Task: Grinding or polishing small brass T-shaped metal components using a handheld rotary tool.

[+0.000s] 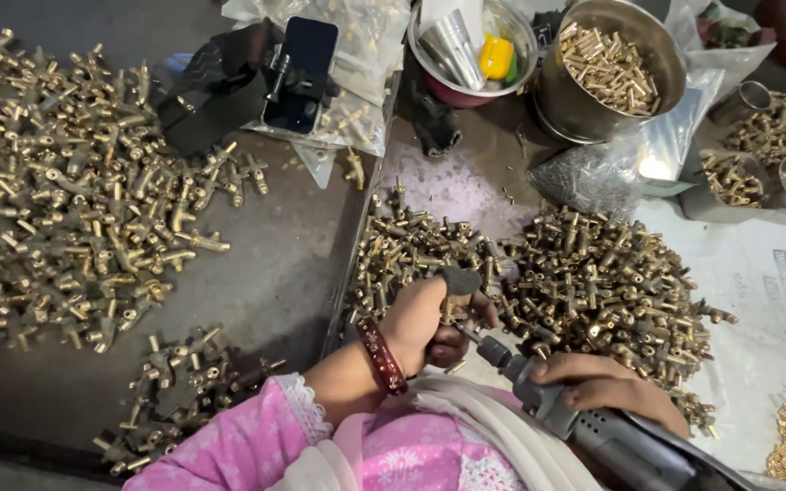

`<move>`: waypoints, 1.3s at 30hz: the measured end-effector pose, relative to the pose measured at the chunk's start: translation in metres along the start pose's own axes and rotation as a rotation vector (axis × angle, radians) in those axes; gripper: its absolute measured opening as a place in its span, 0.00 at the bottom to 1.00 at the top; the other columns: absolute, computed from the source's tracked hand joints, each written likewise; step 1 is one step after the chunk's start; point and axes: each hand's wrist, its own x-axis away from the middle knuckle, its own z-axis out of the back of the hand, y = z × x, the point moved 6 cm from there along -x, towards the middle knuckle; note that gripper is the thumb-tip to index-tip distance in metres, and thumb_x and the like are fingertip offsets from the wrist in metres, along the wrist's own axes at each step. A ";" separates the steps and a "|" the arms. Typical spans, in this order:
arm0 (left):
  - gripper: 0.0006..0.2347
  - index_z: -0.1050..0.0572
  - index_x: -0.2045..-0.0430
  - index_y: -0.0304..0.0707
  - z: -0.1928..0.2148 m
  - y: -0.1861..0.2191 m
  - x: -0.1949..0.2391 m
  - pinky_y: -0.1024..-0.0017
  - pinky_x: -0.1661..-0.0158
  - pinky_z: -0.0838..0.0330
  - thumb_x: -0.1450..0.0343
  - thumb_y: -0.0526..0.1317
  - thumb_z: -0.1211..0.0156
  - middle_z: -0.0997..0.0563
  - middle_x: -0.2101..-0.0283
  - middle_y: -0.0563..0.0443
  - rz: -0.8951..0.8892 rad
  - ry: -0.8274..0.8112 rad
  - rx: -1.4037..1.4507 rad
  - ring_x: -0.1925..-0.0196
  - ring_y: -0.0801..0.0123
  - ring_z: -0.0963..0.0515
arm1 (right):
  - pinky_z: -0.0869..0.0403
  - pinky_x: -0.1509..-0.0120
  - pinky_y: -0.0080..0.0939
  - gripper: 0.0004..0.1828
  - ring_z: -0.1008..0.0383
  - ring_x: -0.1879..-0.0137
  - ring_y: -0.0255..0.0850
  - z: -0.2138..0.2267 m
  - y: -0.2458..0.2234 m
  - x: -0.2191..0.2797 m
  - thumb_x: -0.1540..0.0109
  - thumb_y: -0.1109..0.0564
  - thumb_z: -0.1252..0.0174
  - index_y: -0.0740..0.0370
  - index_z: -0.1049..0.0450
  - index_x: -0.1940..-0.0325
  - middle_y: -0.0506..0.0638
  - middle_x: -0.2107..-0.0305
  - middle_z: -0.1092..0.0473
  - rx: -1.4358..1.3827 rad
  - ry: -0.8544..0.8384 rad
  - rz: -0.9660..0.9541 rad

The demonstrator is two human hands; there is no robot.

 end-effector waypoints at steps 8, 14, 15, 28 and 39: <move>0.16 0.20 0.70 0.29 -0.015 0.005 0.012 0.75 0.86 0.50 0.23 0.42 0.52 0.32 0.83 0.58 -0.081 -0.095 -0.250 0.88 0.79 0.40 | 0.18 0.33 0.60 0.20 0.21 0.40 0.61 -0.013 -0.033 -0.001 0.28 0.46 0.50 0.66 0.24 0.49 0.68 0.48 0.23 0.206 -0.148 0.061; 0.17 0.19 0.69 0.31 -0.020 0.002 0.023 0.79 0.86 0.50 0.23 0.41 0.57 0.31 0.82 0.60 -0.086 -0.170 -0.265 0.88 0.82 0.40 | 0.21 0.32 0.61 0.21 0.20 0.39 0.61 -0.016 -0.039 0.007 0.27 0.48 0.51 0.70 0.25 0.50 0.70 0.48 0.24 0.155 -0.161 0.110; 0.17 0.19 0.69 0.31 -0.019 0.000 0.022 0.79 0.86 0.50 0.23 0.41 0.57 0.31 0.82 0.60 -0.083 -0.171 -0.264 0.88 0.82 0.40 | 0.21 0.32 0.61 0.21 0.20 0.39 0.61 -0.016 -0.038 0.008 0.27 0.48 0.51 0.70 0.25 0.50 0.70 0.48 0.24 0.156 -0.159 0.107; 0.14 0.17 0.66 0.34 0.060 -0.001 0.010 0.77 0.79 0.41 0.22 0.41 0.52 0.27 0.76 0.58 -0.175 -0.085 -0.440 0.81 0.78 0.35 | 0.23 0.30 0.63 0.18 0.21 0.38 0.63 -0.019 -0.013 0.011 0.27 0.49 0.48 0.69 0.25 0.48 0.70 0.47 0.25 0.043 -0.086 0.005; 0.10 0.19 0.68 0.36 0.031 0.071 0.029 0.55 0.53 0.26 0.40 0.38 0.37 0.18 0.58 0.40 -0.481 0.670 -1.798 0.52 0.49 0.20 | 0.30 0.25 0.66 0.40 0.26 0.32 0.66 -0.011 0.021 0.019 0.38 0.32 0.36 0.70 0.28 0.38 0.73 0.41 0.29 -0.066 -0.198 -0.039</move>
